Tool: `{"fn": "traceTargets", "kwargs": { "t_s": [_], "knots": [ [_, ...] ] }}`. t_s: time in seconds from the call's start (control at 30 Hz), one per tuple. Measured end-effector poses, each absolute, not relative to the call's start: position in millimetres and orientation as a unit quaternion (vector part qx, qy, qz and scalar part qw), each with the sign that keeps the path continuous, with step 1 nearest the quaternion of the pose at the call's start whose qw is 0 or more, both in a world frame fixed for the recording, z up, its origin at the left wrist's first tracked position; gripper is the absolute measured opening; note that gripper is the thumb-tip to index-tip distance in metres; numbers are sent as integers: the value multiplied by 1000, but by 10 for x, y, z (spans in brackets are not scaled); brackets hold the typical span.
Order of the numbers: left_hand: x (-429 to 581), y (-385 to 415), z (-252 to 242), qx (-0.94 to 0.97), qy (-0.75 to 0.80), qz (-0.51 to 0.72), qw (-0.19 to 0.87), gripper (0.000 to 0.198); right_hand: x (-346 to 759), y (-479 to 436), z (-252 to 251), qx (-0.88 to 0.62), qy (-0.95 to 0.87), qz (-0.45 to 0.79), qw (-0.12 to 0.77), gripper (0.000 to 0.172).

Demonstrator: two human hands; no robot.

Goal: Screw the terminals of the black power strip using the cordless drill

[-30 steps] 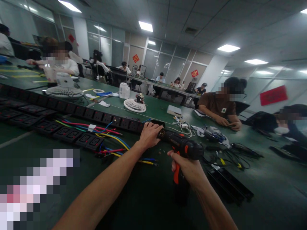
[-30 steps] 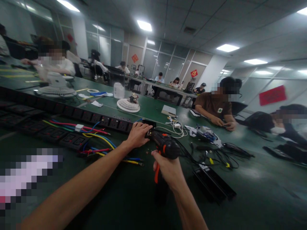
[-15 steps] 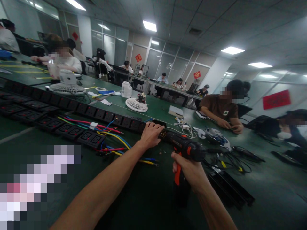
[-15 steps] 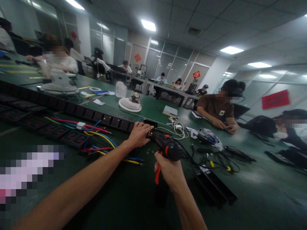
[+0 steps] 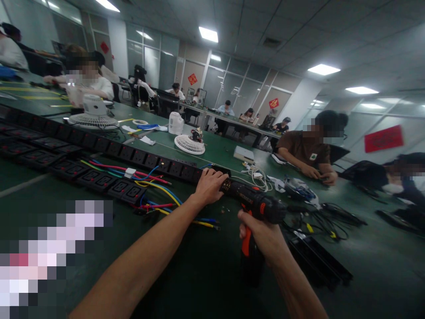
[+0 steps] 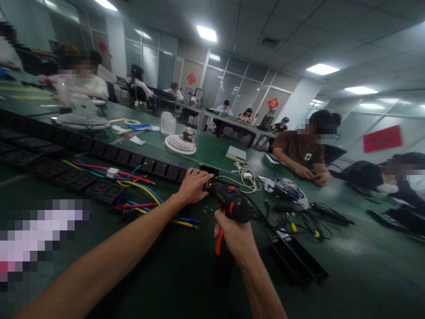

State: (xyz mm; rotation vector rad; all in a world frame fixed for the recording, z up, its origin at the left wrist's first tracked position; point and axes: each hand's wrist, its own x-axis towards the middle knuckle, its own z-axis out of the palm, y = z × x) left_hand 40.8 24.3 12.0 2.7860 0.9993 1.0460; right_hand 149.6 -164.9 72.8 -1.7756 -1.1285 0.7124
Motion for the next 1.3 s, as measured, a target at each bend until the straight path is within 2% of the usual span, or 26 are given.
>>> {"fn": "traceTargets", "kwargs": {
  "t_s": [0.53, 1.3],
  "knots": [
    [410, 264, 99, 886, 319, 337, 2, 64, 1473, -1668, 757, -698, -470, 297, 451, 25],
    [421, 260, 101, 882, 319, 345, -20, 62, 1437, -1671, 793, -709, -478, 285, 434, 26]
  ]
}}
